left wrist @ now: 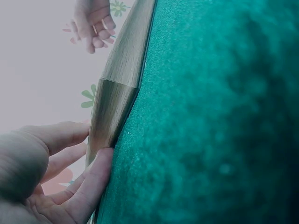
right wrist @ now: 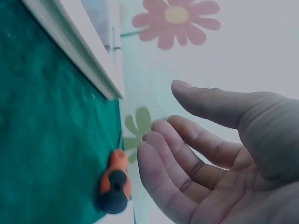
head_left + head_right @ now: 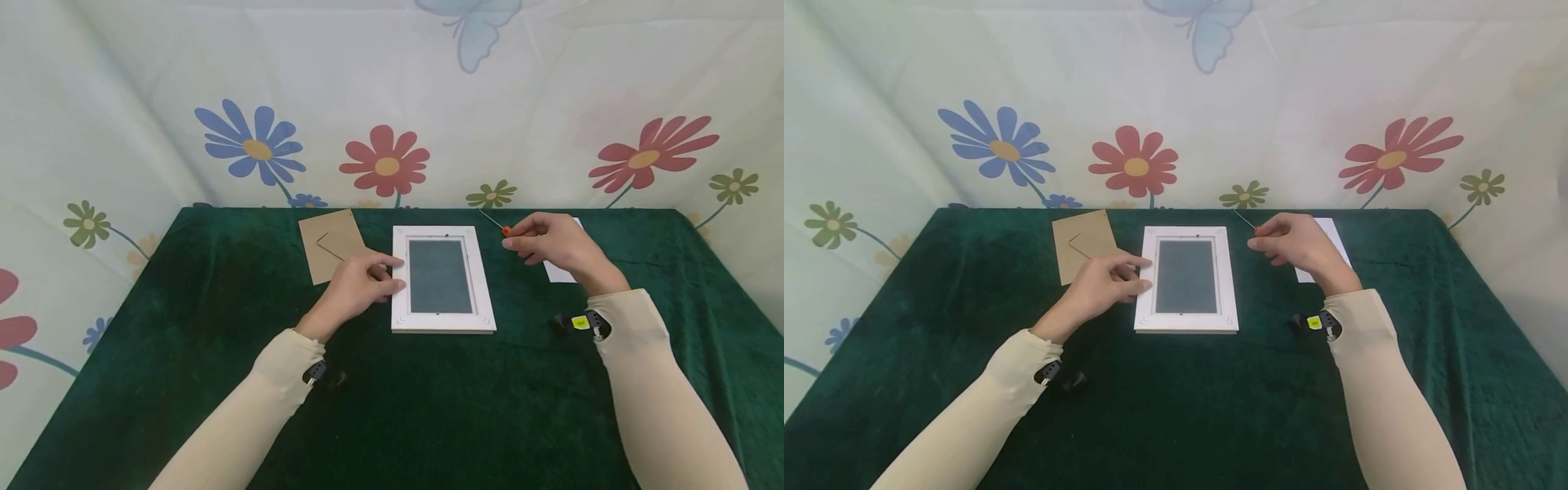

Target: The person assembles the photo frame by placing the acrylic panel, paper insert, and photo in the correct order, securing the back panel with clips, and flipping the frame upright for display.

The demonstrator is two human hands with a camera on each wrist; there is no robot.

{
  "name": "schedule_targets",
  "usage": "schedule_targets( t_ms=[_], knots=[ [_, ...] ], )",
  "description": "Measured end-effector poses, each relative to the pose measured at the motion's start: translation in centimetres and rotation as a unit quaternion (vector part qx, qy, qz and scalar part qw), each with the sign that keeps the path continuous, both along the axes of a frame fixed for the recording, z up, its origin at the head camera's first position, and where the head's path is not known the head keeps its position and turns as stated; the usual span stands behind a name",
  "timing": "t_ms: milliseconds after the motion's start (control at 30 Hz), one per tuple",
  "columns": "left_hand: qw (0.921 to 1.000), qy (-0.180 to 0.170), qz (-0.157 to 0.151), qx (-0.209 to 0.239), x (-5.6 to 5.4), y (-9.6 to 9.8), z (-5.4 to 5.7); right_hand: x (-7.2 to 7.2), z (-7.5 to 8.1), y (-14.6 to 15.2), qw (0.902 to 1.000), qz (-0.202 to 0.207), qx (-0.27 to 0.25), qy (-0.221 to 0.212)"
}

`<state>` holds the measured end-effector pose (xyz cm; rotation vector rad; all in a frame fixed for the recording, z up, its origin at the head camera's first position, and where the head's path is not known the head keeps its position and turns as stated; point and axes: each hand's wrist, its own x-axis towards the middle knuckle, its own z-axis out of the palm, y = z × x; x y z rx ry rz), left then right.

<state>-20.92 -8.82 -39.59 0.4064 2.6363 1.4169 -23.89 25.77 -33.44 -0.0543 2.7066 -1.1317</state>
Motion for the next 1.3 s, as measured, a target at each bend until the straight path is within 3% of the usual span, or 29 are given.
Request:
schedule_targets(
  t_ms=[500, 1000, 1300],
  knots=[
    [1.0000, -0.002, 0.004, 0.001, 0.0, -0.1, 0.0, -0.4, 0.3, 5.6, 0.9977, -0.065, -0.019, -0.012],
    [1.0000, 0.005, -0.002, 0.004, -0.2, 0.0, 0.1, -0.5, -1.2, 9.4, 0.9918, -0.127, -0.010, -0.001],
    [1.0000, -0.003, 0.005, 0.005, 0.2, 0.0, -0.1, -0.4, -2.9, 11.0, 0.9869, -0.161, -0.005, -0.016]
  ],
)
